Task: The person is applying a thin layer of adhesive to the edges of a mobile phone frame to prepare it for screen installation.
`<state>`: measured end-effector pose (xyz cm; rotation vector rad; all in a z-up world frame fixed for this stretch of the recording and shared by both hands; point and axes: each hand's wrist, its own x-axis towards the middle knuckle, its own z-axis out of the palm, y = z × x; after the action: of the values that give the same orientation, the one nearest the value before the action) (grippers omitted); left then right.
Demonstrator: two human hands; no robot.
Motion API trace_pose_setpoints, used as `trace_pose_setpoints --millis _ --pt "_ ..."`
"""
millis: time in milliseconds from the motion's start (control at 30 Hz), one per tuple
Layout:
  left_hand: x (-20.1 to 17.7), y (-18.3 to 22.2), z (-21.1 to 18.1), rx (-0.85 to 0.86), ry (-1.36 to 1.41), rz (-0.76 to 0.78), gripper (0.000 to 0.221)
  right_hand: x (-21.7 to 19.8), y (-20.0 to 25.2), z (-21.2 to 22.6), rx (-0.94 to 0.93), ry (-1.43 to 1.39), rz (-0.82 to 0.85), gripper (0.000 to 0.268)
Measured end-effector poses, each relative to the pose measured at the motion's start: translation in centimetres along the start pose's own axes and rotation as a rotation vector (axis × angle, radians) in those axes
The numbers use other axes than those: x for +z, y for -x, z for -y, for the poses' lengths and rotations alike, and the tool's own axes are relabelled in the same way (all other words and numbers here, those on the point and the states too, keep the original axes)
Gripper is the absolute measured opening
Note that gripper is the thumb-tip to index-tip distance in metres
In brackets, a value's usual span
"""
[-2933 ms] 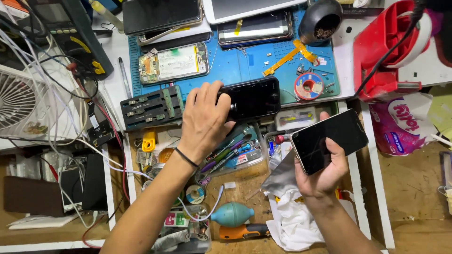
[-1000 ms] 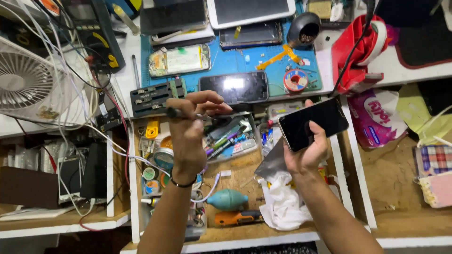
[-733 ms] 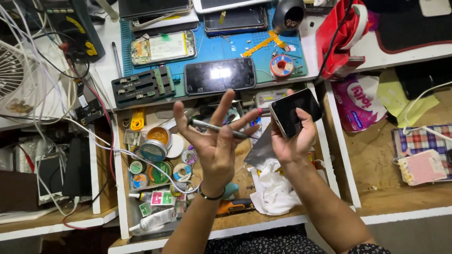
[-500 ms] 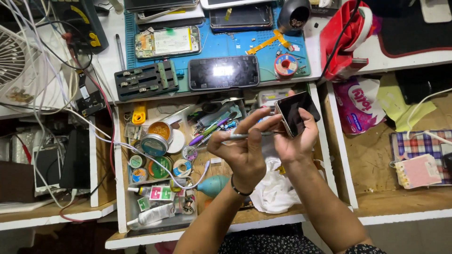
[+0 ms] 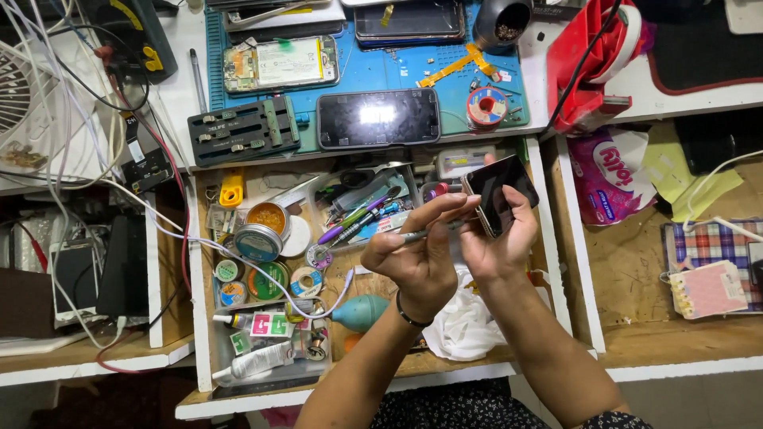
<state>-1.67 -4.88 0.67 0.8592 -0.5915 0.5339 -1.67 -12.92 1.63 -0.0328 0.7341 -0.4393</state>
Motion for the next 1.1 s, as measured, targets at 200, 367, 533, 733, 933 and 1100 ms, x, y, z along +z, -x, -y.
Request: trace_pose_setpoints --millis 200,367,533,733,933,1100 --pt "-0.1 -0.1 0.2 0.019 -0.001 -0.007 0.037 -0.3 -0.1 -0.1 -0.027 0.012 -0.046 0.021" --pt "0.0 -0.1 0.1 0.032 0.004 -0.012 0.038 -0.3 0.0 -0.3 -0.036 0.016 -0.047 0.02" --pt "-0.1 -0.2 0.2 0.028 -0.04 -0.039 0.039 -1.1 -1.0 -0.2 -0.014 0.041 0.06 0.033" --pt "-0.2 -0.2 0.1 0.027 -0.045 -0.046 0.039 -1.2 -0.6 -0.4 -0.016 0.056 0.094 0.031" --pt "-2.0 0.1 0.1 0.023 -0.198 -0.022 0.047 -3.4 -2.2 0.3 0.046 0.234 0.251 0.058" --pt "-5.9 -4.9 -2.4 -0.17 -0.494 0.07 0.041 -2.0 -1.0 -0.4 0.045 0.266 0.535 0.065"
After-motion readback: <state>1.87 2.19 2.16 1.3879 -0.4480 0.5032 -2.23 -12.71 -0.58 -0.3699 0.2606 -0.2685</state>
